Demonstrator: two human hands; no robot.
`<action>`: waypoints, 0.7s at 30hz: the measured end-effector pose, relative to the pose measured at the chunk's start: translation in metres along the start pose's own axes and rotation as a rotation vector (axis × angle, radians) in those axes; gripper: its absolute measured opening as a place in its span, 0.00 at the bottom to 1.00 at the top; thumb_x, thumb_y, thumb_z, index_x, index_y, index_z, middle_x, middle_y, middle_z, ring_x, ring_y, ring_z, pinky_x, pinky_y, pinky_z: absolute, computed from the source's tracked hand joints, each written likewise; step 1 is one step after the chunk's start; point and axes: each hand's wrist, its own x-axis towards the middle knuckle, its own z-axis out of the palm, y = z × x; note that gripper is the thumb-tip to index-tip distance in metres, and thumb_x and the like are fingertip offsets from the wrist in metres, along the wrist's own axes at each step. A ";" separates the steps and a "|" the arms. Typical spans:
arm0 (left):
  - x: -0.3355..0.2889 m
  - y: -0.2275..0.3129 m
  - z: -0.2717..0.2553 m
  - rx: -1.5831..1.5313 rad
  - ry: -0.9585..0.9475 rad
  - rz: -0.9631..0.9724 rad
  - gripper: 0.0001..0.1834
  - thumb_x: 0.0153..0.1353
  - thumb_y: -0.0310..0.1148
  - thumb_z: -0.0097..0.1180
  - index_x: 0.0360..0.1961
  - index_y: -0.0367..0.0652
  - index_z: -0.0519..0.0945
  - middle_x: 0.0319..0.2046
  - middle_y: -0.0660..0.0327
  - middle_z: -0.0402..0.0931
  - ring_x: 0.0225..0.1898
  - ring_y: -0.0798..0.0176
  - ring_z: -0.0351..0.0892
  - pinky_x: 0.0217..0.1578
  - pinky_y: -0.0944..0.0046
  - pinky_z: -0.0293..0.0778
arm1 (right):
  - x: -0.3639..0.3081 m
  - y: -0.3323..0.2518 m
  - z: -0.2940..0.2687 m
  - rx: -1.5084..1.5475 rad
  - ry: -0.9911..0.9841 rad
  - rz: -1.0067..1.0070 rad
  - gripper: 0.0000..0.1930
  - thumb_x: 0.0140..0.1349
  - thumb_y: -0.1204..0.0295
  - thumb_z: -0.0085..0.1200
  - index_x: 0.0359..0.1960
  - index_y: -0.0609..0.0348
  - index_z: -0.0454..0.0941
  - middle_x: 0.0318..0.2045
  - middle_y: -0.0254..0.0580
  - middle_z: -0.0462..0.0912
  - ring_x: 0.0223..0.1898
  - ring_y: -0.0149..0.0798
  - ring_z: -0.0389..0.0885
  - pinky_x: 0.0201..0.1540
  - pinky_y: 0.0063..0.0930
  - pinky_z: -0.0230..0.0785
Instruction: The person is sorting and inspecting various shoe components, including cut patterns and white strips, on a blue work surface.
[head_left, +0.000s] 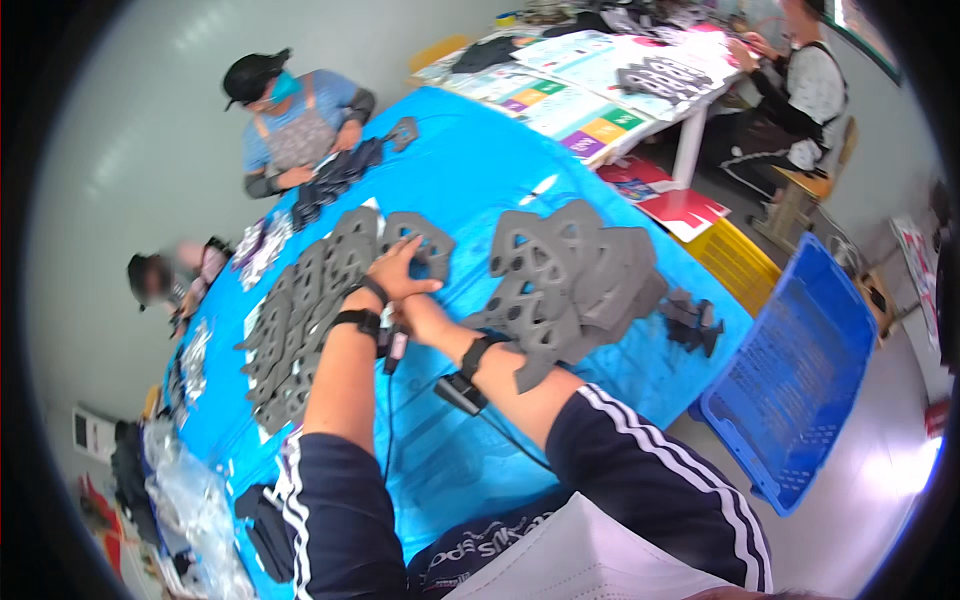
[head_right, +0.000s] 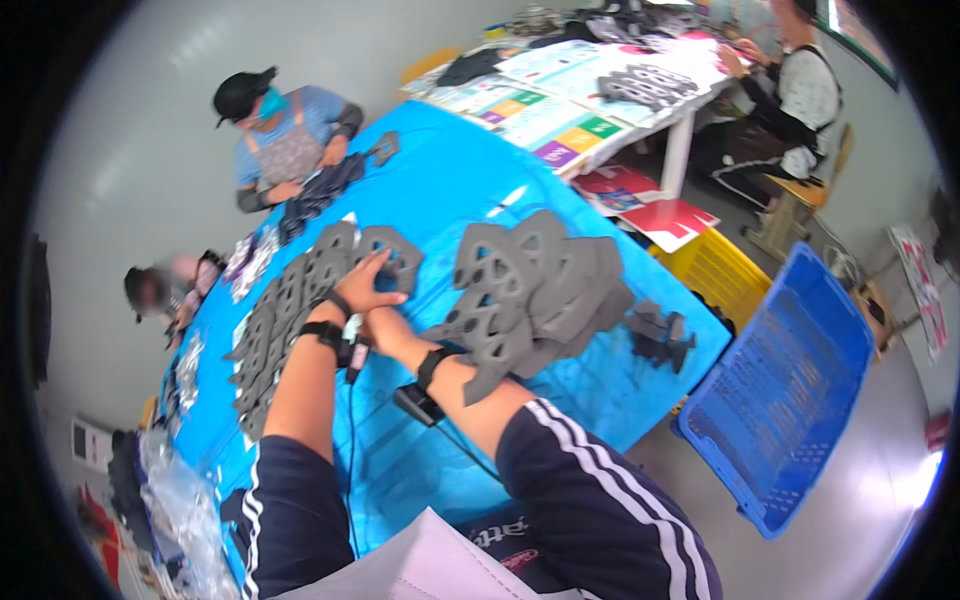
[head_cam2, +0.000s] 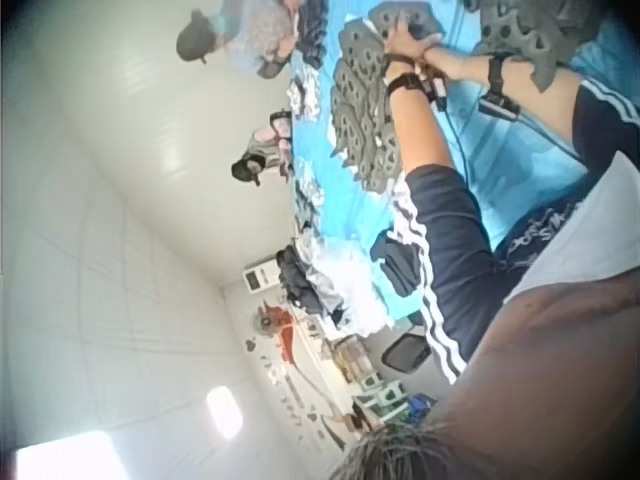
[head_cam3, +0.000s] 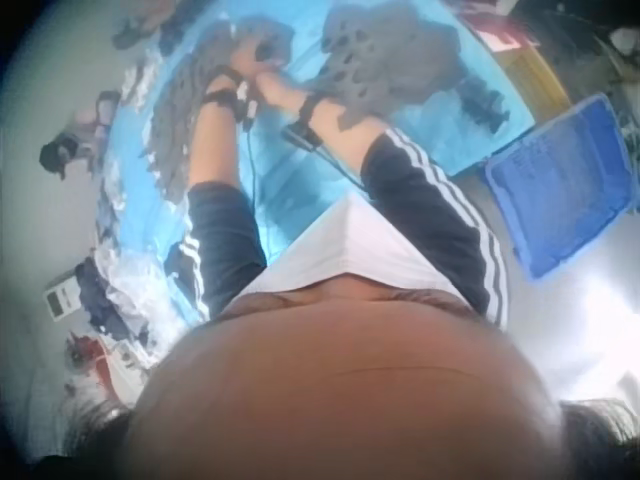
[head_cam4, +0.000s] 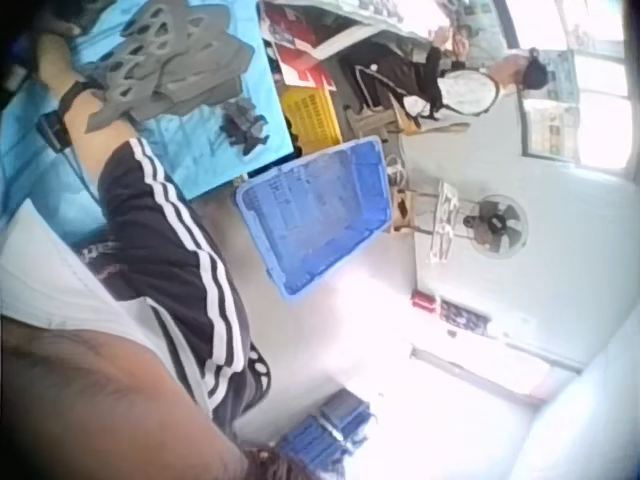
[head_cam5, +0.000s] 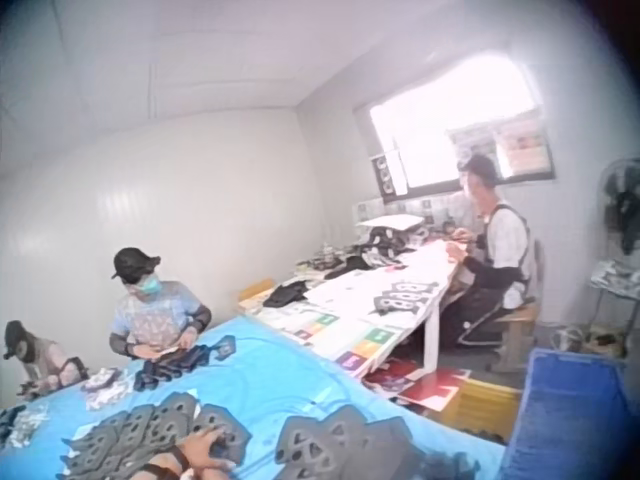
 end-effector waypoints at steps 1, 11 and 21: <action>-0.022 -0.016 -0.004 0.005 -0.018 -0.041 0.56 0.35 0.60 0.64 0.62 0.45 0.52 0.61 0.43 0.47 0.62 0.44 0.49 0.58 0.51 0.53 | 0.001 -0.015 0.021 -0.001 -0.020 -0.033 0.07 0.44 0.75 0.51 0.27 0.63 0.74 0.27 0.56 0.76 0.29 0.52 0.75 0.30 0.41 0.66; 0.055 0.056 -0.006 0.232 -0.033 0.003 0.35 0.48 0.35 0.52 0.59 0.45 0.59 0.41 0.43 0.72 0.42 0.43 0.73 0.45 0.52 0.68 | 0.011 0.067 -0.004 0.844 0.095 0.261 0.04 0.53 0.73 0.46 0.28 0.60 0.70 0.24 0.43 0.71 0.28 0.41 0.71 0.28 0.31 0.63; 0.044 0.062 0.005 0.256 -0.005 0.088 0.29 0.49 0.38 0.55 0.52 0.39 0.67 0.39 0.44 0.74 0.41 0.45 0.74 0.43 0.53 0.70 | 0.001 0.037 -0.024 0.861 0.088 0.415 0.06 0.57 0.73 0.43 0.30 0.62 0.72 0.22 0.37 0.72 0.25 0.32 0.71 0.26 0.28 0.62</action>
